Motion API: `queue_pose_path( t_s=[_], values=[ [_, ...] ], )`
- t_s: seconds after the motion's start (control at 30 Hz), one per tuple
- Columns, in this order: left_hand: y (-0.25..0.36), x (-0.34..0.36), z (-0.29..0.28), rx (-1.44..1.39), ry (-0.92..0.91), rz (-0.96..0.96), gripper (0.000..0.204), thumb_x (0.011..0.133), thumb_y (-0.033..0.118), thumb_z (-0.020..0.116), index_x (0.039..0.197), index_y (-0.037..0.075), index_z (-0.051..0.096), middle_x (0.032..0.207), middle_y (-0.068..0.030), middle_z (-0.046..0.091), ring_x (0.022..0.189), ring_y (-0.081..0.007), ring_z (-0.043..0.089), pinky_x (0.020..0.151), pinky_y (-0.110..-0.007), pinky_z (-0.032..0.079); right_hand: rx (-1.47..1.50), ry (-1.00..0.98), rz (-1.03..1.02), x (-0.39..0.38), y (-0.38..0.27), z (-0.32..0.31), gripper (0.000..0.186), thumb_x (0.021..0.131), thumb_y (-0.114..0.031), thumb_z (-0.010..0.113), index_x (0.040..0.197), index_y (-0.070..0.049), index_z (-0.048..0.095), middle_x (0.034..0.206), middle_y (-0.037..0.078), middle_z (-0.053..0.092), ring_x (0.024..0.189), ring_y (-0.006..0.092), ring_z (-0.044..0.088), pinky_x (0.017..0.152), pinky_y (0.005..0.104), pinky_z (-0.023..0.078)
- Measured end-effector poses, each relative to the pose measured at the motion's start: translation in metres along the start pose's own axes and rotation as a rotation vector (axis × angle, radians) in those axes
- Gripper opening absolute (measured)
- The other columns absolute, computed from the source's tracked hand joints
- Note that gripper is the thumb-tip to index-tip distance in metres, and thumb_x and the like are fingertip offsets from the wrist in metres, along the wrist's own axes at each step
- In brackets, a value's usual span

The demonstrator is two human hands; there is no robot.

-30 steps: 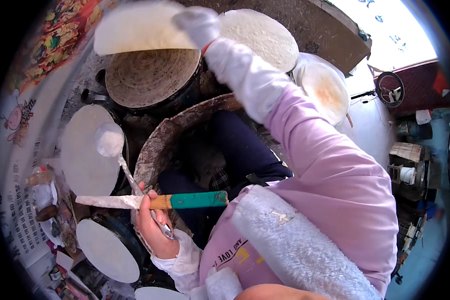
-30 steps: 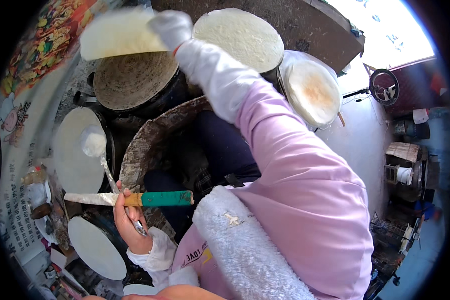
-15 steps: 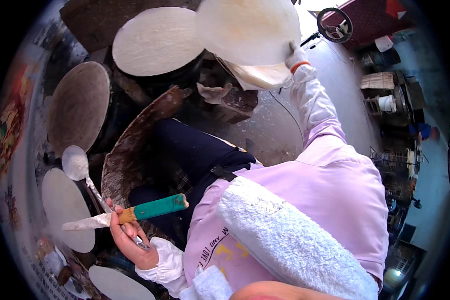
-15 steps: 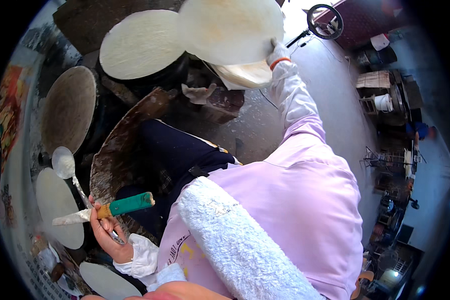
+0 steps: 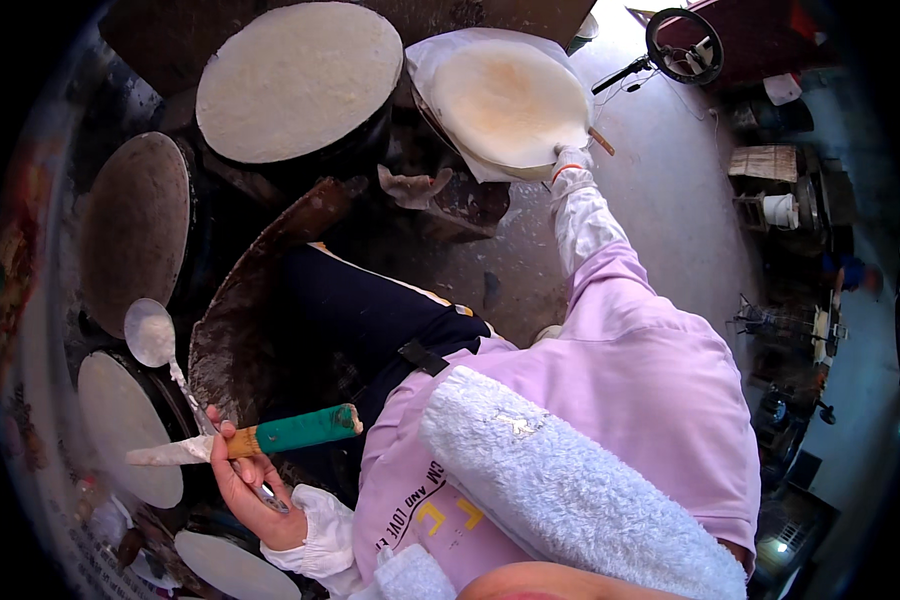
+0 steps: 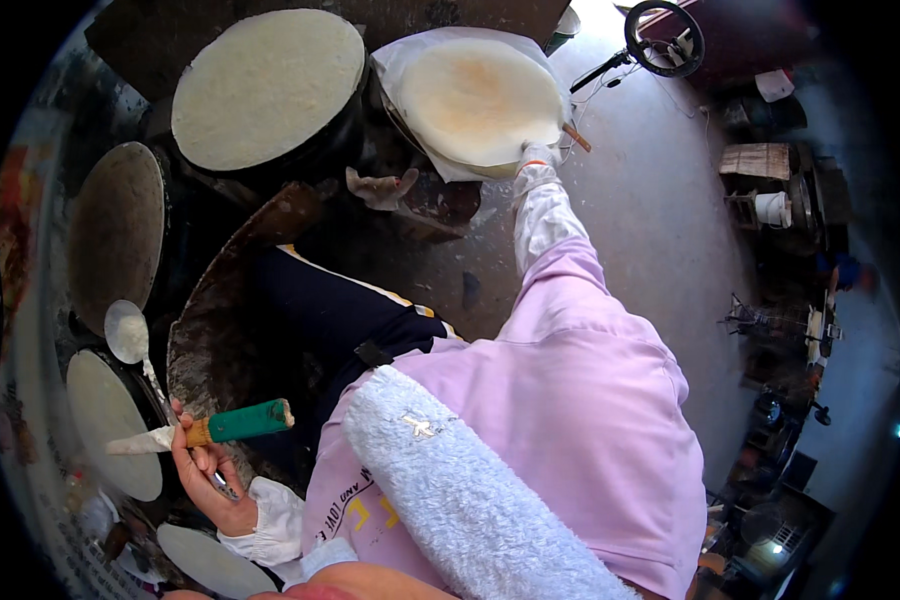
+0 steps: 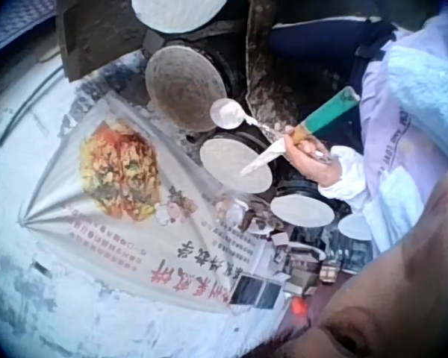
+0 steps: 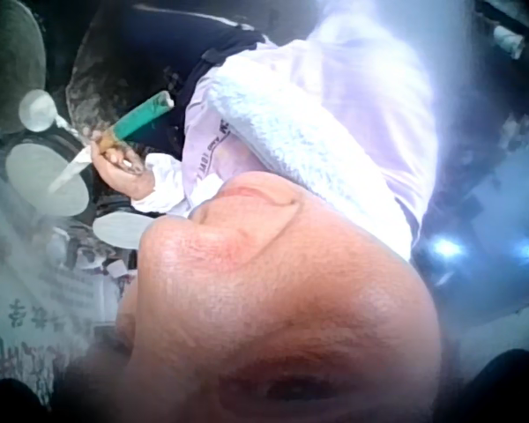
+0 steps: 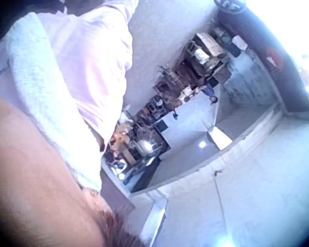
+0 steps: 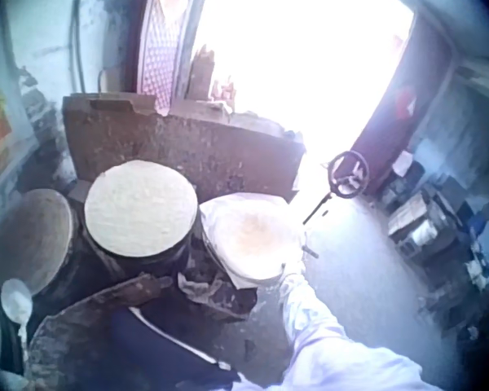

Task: The person scoops batter from a large metal bowl and pours it onto several hot circular griddles. They use a wooden spreader to distribute the batter into thin, round crepes. The person flips the crepes and stacks the finished ones on a nearby surface.

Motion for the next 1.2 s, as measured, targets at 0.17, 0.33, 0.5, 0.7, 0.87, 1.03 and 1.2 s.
queue_pose_path(
  t_s=[0.17,0.33,0.5,0.7,0.87,1.03,1.2],
  values=[
    [-0.002,-0.001,-0.002,0.039,0.015,0.030,0.044,0.102,0.015,0.052,0.142,-0.001,0.047,0.098,0.0042,0.064,0.053,0.0024,0.031,0.050,-0.013,0.032,-0.534,0.232,-0.279,-0.003,-0.013,-0.024,0.056,0.089,-0.037,0.065,0.137,-0.008,0.053,0.129,0.016,0.063,0.111,0.0310,0.063,0.098,0.0414,0.049],
    [-0.001,-0.007,-0.011,-0.128,0.025,0.021,0.043,0.103,0.012,0.051,0.142,-0.004,0.046,0.103,0.0017,0.068,0.052,0.0021,0.032,0.049,-0.014,0.033,-1.170,-0.213,-0.554,-0.054,-0.008,0.036,0.064,0.097,-0.055,0.038,0.148,-0.017,0.044,0.147,0.013,0.051,0.135,0.0392,0.047,0.113,0.0506,0.035],
    [0.004,-0.062,-0.064,-0.234,0.202,0.140,0.040,0.102,0.011,0.051,0.139,-0.004,0.050,0.100,0.0006,0.068,0.049,0.0019,0.036,0.048,-0.013,0.036,-1.234,-0.261,-0.517,-0.117,-0.076,0.112,0.064,0.096,-0.059,0.044,0.133,-0.010,0.060,0.129,0.025,0.061,0.120,0.0410,0.059,0.101,0.0500,0.047],
    [-0.007,-0.143,-0.122,-0.297,0.353,0.215,0.038,0.098,0.015,0.057,0.133,0.001,0.054,0.104,-0.0047,0.068,0.051,-0.0031,0.043,0.044,-0.019,0.034,-0.321,-1.064,-1.331,-0.484,-0.148,0.162,0.045,0.101,-0.032,0.054,0.136,-0.003,0.057,0.132,0.020,0.062,0.121,0.0344,0.060,0.101,0.0382,0.047],
    [-0.041,-0.239,-0.170,-0.477,0.601,0.425,0.039,0.098,0.015,0.058,0.132,0.002,0.049,0.098,-0.0072,0.068,0.054,-0.0064,0.046,0.047,-0.022,0.036,-0.139,-2.397,-1.254,-0.810,-0.100,0.029,0.039,0.099,-0.017,0.055,0.136,-0.003,0.057,0.122,0.011,0.066,0.111,0.0176,0.062,0.099,0.0310,0.047],
    [-0.141,-0.336,-0.188,-0.683,1.157,0.682,0.039,0.098,0.016,0.059,0.132,0.000,0.049,0.095,-0.0064,0.069,0.054,-0.0057,0.046,0.047,-0.020,0.036,-0.992,-3.525,-1.120,-0.892,-0.031,-0.171,0.070,0.092,-0.019,0.066,0.153,-0.009,0.034,0.122,0.016,0.062,0.105,0.0213,0.062,0.095,0.0325,0.048],
    [-0.224,-0.421,-0.155,-0.748,1.603,0.757,0.035,0.099,0.023,0.061,0.123,0.000,0.052,0.096,-0.0102,0.071,0.054,-0.0053,0.048,0.046,-0.020,0.037,-0.626,-3.580,-2.045,-0.859,0.047,-0.284,0.083,0.088,-0.019,0.069,0.158,-0.016,0.023,0.110,0.023,0.063,0.099,0.0393,0.066,0.085,0.0410,0.052]
  ],
)
Point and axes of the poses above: each hand's wrist, its own x-axis towards the middle knuckle, its own z-axis out of the palm, y = z × x, the point moved 6 cm from there along x, towards the middle knuckle
